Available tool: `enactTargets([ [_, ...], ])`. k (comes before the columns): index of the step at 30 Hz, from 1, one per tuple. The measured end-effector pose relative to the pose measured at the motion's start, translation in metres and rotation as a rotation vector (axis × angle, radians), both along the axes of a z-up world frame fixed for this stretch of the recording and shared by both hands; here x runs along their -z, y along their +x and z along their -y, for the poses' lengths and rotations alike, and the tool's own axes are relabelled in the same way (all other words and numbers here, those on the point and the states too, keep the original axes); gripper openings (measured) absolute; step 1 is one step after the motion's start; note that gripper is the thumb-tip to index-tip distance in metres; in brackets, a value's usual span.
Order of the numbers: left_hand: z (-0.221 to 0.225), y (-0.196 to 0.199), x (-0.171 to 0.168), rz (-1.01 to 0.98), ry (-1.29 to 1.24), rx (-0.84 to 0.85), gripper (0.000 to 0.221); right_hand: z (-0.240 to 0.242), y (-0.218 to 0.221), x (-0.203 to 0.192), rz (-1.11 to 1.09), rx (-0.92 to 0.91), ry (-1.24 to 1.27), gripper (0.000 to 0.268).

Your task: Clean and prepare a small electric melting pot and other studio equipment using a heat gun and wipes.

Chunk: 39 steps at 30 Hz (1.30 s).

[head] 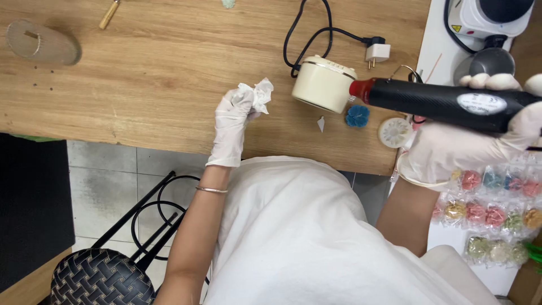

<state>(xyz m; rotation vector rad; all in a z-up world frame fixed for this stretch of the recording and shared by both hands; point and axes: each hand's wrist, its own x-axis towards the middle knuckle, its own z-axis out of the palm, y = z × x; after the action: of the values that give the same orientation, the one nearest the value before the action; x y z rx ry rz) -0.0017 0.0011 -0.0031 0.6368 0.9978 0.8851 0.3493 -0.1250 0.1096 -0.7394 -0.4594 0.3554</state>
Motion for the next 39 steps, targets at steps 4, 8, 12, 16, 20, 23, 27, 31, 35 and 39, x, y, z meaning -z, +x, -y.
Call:
enactTargets([
  [4,0.004,0.012,-0.024,-0.164,0.131,0.0,0.022,-0.007,-0.024,-0.001,0.123,-0.012,-0.018,0.039],
  [8,0.007,0.038,-0.065,-0.238,0.452,0.098,0.019,-0.001,-0.018,0.009,0.011,-0.064,-0.018,0.039],
  [12,-0.006,0.07,-0.083,-0.718,0.928,0.107,0.028,0.003,-0.017,0.0,-0.003,-0.007,-0.023,0.04],
  [16,-0.018,0.104,-0.051,-0.836,1.012,0.198,0.029,0.042,0.009,0.012,-0.062,0.036,-0.021,0.04],
  [20,0.001,0.124,-0.055,-0.95,1.203,0.3,0.05,0.117,0.145,0.106,-0.316,0.067,-0.092,0.038],
  [23,0.013,0.131,-0.049,-0.995,1.254,0.323,0.075,0.203,0.225,0.194,-0.586,0.02,-0.163,0.044],
  [27,0.02,0.136,-0.034,-0.932,1.263,0.342,0.073,0.207,0.2,0.181,-0.468,0.123,-0.167,0.03],
  [31,0.029,0.131,0.004,-0.947,1.429,0.331,0.052,0.123,0.093,0.068,-0.173,0.085,-0.139,0.027],
  [35,0.028,0.116,0.013,-0.899,1.583,0.445,0.033,0.073,0.033,0.01,-0.198,0.142,-0.052,0.025],
  [39,0.018,0.112,-0.023,-1.001,1.471,0.314,0.049,0.063,0.025,0.0,-0.307,0.145,-0.054,0.022],
])
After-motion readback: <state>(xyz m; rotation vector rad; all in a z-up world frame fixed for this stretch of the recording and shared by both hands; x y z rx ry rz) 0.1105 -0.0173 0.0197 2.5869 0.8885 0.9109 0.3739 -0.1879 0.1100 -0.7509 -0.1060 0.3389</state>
